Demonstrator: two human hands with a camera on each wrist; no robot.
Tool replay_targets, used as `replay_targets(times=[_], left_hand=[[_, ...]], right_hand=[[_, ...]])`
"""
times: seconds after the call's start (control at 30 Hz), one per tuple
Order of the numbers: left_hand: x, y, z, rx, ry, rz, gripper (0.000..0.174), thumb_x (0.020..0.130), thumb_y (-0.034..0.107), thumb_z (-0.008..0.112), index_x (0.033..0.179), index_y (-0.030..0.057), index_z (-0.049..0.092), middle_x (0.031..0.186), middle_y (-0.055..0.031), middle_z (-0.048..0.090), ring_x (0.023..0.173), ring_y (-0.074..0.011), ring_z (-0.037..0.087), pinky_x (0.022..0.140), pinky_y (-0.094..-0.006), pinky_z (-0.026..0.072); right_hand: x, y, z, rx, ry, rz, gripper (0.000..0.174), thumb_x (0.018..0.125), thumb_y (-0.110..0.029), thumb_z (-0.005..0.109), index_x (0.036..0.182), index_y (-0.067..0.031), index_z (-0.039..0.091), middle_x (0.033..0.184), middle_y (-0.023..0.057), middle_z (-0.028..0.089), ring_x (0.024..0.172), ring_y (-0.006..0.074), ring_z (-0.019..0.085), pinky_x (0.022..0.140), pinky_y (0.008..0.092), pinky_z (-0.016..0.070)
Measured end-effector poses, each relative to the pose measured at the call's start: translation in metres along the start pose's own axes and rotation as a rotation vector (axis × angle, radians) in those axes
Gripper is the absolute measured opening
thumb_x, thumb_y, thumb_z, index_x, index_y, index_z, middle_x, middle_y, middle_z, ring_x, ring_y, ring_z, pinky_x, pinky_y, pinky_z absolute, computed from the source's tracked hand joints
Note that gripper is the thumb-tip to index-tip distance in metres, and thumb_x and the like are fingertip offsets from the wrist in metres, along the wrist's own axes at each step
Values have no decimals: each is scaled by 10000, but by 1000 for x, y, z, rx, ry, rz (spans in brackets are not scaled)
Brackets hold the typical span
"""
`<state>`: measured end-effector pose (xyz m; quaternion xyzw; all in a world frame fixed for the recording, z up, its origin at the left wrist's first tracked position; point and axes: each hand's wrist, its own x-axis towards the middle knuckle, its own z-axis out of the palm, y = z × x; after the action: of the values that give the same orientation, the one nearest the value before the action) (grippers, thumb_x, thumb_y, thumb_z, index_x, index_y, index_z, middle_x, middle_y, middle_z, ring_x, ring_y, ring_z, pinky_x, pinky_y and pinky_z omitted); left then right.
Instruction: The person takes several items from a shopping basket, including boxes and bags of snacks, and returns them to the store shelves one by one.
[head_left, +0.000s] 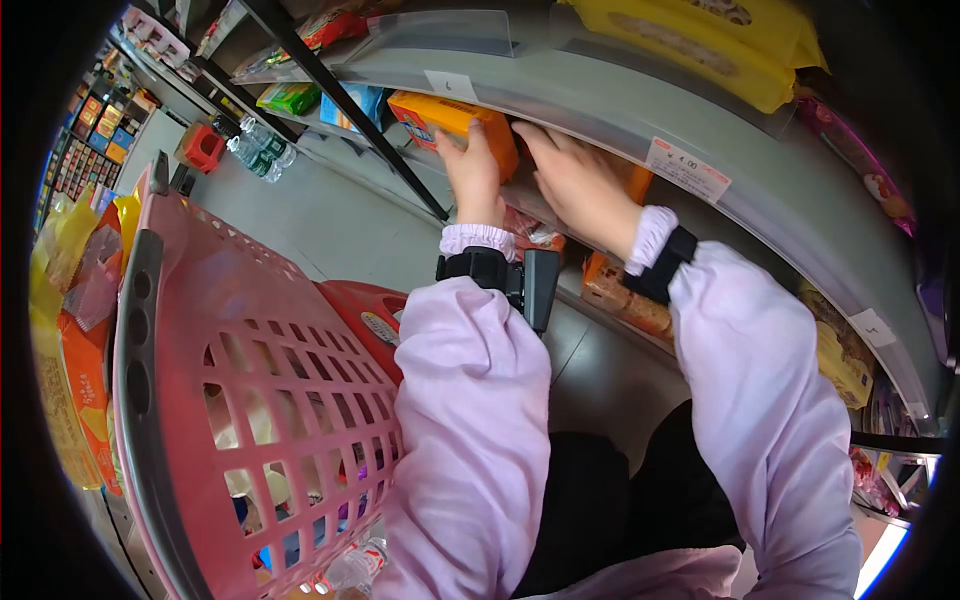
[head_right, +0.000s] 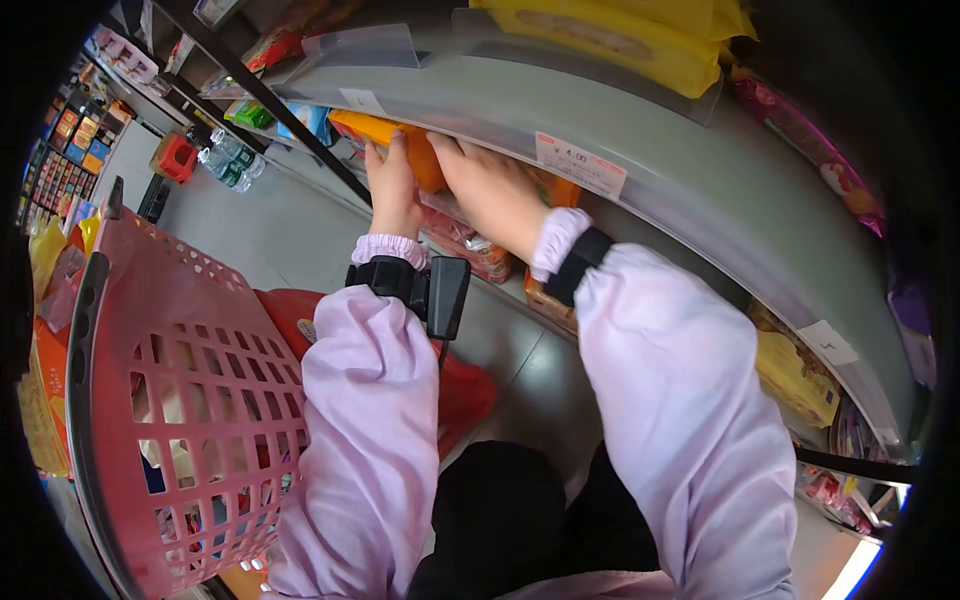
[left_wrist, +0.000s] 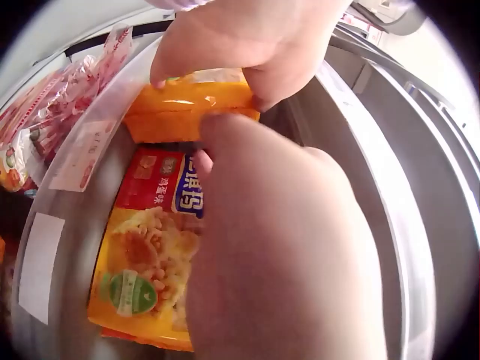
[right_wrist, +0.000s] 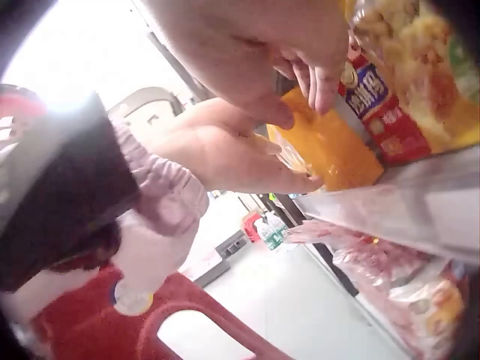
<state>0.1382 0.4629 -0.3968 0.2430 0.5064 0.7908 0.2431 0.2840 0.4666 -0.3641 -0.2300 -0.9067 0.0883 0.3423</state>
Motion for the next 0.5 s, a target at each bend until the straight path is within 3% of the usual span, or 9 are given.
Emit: replay_targets(times=[0.07,0.17,0.2,0.3,0.33,0.5], left_hand=[[6,-2,-2,-12,-31,-18,646,867,174,521,1345,-34,139,1285,-165,385,1156,-234,407,957,-302,318],[5,4,5,-56,-20,-15,652,869,164,520,1350,-28,124,1294,-153,380,1161,-227,402,954,-299,319],[8,4,6,-24,-1,-30,652,874,162,516,1356,-11,113,1294,-140,381,1154,-221,408,954,-300,320],[9,2,8,-25,30,-44,648,880,174,511,1362,7,111,1289,-135,382,1149,-221,411,952,-302,323],[8,2,9,-13,28,-35,649,884,190,509,1365,18,109,1287,-134,379,1141,-221,416,946,-306,329],[6,4,10,-29,51,-73,648,879,184,505,1365,16,112,1283,-138,382,1132,-220,423,938,-308,334]], right_hand=[[-16,6,-24,-137,51,-129,447,778,-69,498,1213,-32,402,1099,204,503,961,364,522,805,409,438],[-37,31,-33,-162,-120,103,357,834,-143,482,1172,-32,449,1044,217,527,911,367,540,773,404,452],[-28,26,-48,-74,-394,362,372,857,-252,512,1139,-11,485,1007,172,569,861,304,584,762,369,472],[-42,52,-39,670,-107,638,438,846,-308,546,1136,17,495,1077,114,561,924,203,568,801,317,466],[-45,58,-38,816,-36,665,441,845,-309,547,1137,17,494,1079,113,560,926,202,567,802,317,465],[-52,69,-41,957,21,640,452,841,-314,553,1141,19,490,1087,111,556,935,196,560,806,313,463]])
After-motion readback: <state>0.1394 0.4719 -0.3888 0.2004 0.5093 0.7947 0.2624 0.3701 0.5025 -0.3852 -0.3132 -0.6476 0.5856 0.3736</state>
